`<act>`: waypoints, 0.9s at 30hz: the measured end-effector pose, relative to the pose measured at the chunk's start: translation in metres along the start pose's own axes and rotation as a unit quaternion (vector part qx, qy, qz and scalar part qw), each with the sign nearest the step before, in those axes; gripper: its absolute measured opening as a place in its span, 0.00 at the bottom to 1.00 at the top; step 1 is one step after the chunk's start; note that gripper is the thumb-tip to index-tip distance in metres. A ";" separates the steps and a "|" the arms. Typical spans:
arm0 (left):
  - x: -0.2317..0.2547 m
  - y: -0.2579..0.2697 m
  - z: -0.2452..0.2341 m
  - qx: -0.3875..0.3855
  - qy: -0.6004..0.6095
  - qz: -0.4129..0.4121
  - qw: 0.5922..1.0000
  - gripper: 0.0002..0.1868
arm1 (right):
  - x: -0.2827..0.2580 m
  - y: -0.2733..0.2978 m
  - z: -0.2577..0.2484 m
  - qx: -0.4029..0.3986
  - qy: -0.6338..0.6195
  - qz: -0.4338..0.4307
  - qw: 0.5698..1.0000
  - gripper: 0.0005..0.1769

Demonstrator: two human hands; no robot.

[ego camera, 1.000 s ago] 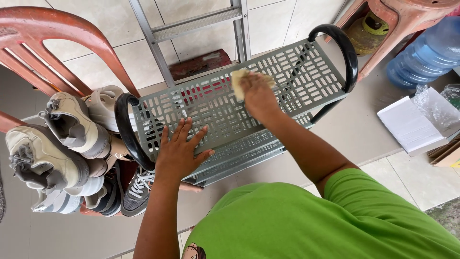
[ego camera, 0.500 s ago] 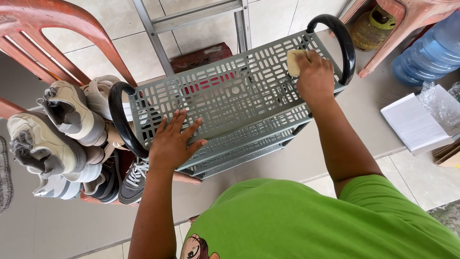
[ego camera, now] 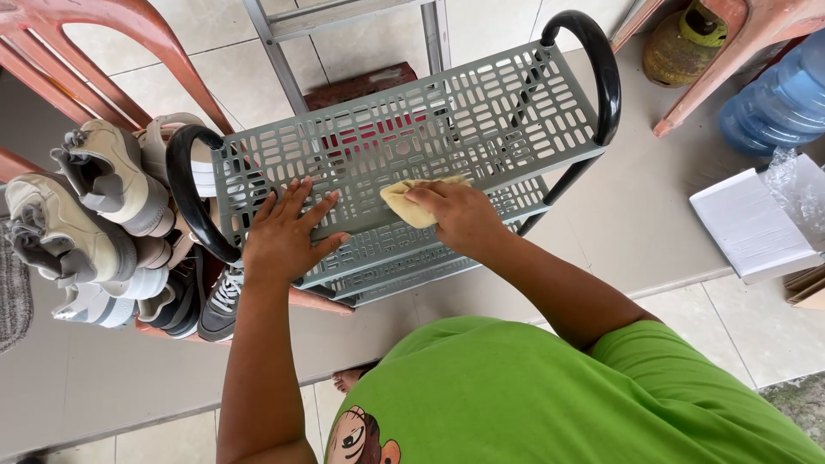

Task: The person wipes the surface of a grey plastic shoe rack using a yellow sponge. They systematically clean the top shelf and the side edges while holding the rack steady with their left hand.

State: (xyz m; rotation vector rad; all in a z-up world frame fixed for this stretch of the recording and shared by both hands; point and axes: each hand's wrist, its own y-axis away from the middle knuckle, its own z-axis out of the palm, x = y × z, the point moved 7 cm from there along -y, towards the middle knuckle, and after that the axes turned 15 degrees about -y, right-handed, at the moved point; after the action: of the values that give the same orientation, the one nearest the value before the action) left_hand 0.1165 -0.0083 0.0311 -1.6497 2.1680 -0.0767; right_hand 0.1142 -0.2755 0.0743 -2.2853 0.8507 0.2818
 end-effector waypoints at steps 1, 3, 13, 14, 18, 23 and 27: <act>0.001 0.002 -0.002 -0.002 -0.002 -0.003 1.000 0.33 | 0.006 0.005 -0.005 -0.001 -0.004 -0.002 1.000 0.23; -0.001 0.004 -0.008 0.002 -0.028 -0.023 0.999 0.34 | 0.013 0.014 -0.020 0.040 0.109 -0.045 0.992 0.26; 0.003 0.019 -0.006 0.059 -0.057 -0.072 0.994 0.33 | 0.112 0.051 -0.111 0.078 0.247 0.157 0.953 0.50; 0.006 0.021 -0.010 0.080 -0.059 -0.073 0.992 0.32 | 0.111 0.055 -0.114 0.106 0.268 0.136 0.948 0.44; 0.012 0.025 -0.015 0.121 -0.053 -0.084 0.988 0.28 | 0.140 0.070 -0.090 0.159 0.313 0.042 0.935 0.27; 0.012 0.023 -0.017 0.117 -0.055 -0.079 0.988 0.28 | 0.140 0.078 -0.065 0.159 0.283 0.056 0.944 0.25; 0.013 0.020 -0.020 0.068 -0.046 -0.072 0.994 0.28 | 0.120 0.076 -0.045 0.167 0.287 0.026 0.943 0.25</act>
State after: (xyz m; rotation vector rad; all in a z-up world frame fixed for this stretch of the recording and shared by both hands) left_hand 0.0878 -0.0188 0.0398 -1.6957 1.9306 -0.1822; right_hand 0.1549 -0.4077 0.0194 -2.0367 1.1433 -0.5025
